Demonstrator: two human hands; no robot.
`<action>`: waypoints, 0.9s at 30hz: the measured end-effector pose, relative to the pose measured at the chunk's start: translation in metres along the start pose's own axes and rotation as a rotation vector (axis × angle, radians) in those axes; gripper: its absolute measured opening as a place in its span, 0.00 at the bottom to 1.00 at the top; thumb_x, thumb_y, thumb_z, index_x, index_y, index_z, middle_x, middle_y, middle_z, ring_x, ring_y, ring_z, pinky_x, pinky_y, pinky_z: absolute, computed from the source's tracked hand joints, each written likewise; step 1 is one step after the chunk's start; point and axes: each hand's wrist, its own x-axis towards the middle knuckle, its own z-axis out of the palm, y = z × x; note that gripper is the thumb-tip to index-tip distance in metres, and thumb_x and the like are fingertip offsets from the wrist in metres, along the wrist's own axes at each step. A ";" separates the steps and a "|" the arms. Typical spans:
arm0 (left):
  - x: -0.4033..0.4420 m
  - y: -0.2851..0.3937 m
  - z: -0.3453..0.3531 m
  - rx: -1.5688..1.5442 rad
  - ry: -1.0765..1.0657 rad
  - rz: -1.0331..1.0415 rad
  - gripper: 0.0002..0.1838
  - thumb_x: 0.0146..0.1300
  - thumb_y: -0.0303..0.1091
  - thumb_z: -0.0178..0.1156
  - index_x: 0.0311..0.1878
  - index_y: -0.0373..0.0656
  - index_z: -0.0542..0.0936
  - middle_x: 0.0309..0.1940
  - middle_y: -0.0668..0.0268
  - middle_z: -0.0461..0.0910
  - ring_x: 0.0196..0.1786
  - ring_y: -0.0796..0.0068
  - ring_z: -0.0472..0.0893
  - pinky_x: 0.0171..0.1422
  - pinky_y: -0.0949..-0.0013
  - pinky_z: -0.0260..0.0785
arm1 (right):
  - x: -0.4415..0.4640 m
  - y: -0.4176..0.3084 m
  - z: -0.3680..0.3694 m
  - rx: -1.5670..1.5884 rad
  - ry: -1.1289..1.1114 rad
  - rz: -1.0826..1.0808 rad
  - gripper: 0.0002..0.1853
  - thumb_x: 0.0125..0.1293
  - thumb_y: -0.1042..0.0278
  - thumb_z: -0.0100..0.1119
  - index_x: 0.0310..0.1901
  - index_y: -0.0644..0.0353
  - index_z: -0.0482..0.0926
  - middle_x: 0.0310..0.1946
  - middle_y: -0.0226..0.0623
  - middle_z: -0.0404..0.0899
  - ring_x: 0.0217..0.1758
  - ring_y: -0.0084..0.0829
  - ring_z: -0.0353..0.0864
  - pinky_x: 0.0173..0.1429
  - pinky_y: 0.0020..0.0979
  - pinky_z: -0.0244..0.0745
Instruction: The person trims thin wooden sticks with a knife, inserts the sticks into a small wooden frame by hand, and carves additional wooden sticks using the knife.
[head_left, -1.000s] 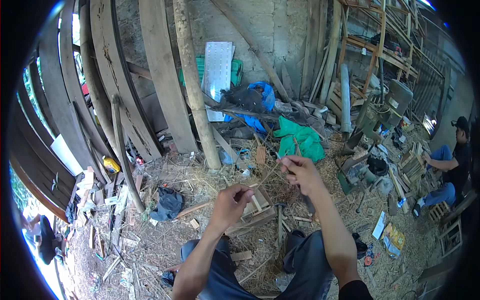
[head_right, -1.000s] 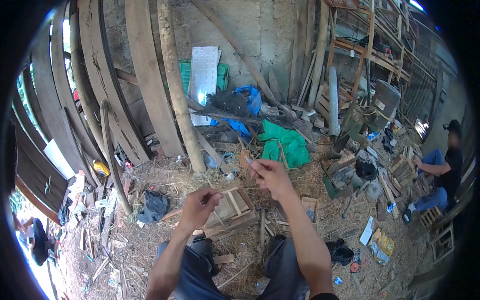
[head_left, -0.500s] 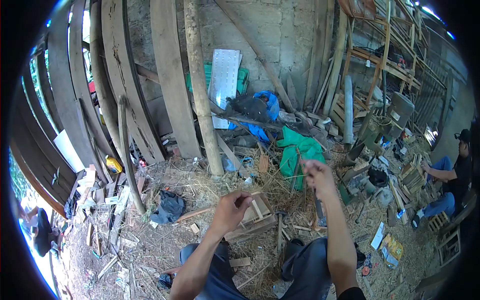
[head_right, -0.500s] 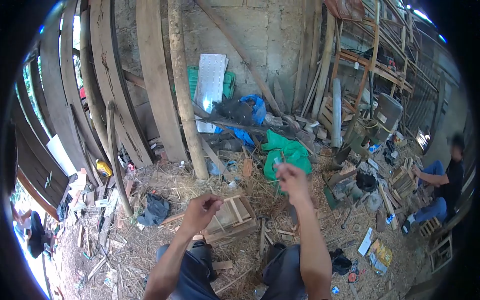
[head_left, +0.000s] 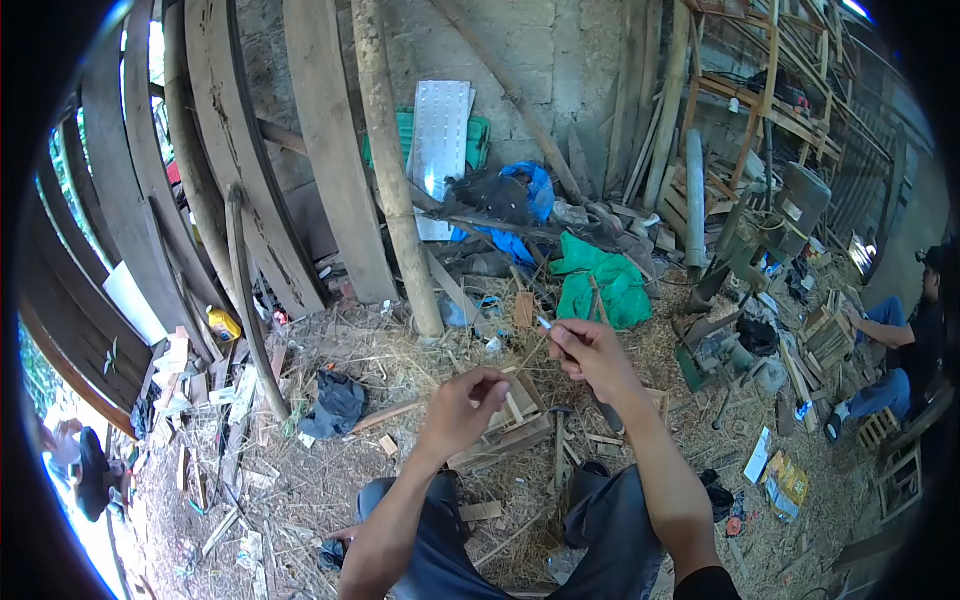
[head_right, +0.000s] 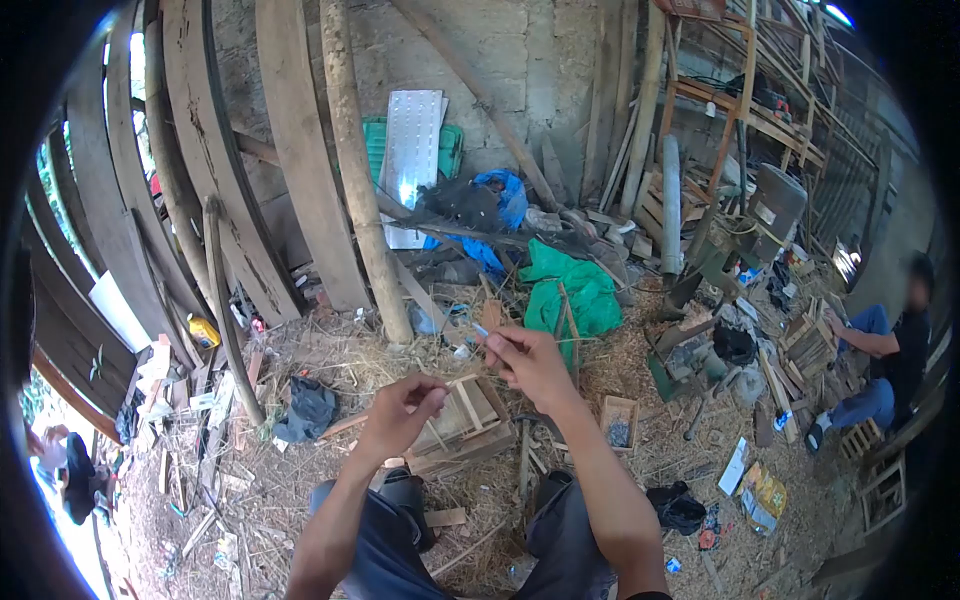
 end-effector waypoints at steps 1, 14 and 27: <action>0.001 0.005 0.005 -0.215 -0.011 -0.106 0.08 0.65 0.29 0.58 0.42 0.34 0.78 0.27 0.66 0.79 0.28 0.81 0.77 0.32 0.76 0.69 | -0.001 0.002 0.006 -0.025 -0.027 0.010 0.09 0.69 0.68 0.54 0.43 0.65 0.79 0.25 0.27 0.74 0.19 0.13 0.61 0.21 0.18 0.53; -0.002 0.005 0.012 -0.196 0.130 -0.093 0.09 0.67 0.30 0.57 0.44 0.34 0.77 0.24 0.73 0.74 0.24 0.89 0.69 0.27 0.80 0.62 | -0.005 0.010 0.030 -0.144 -0.180 0.019 0.08 0.69 0.71 0.54 0.40 0.66 0.80 0.25 0.28 0.76 0.19 0.12 0.61 0.22 0.18 0.54; -0.002 0.003 0.010 -0.140 0.101 -0.152 0.10 0.64 0.35 0.61 0.41 0.38 0.82 0.26 0.63 0.83 0.30 0.79 0.82 0.33 0.72 0.71 | 0.011 -0.008 -0.016 -0.095 0.280 -0.146 0.12 0.67 0.65 0.58 0.43 0.66 0.80 0.26 0.28 0.75 0.18 0.13 0.62 0.20 0.17 0.54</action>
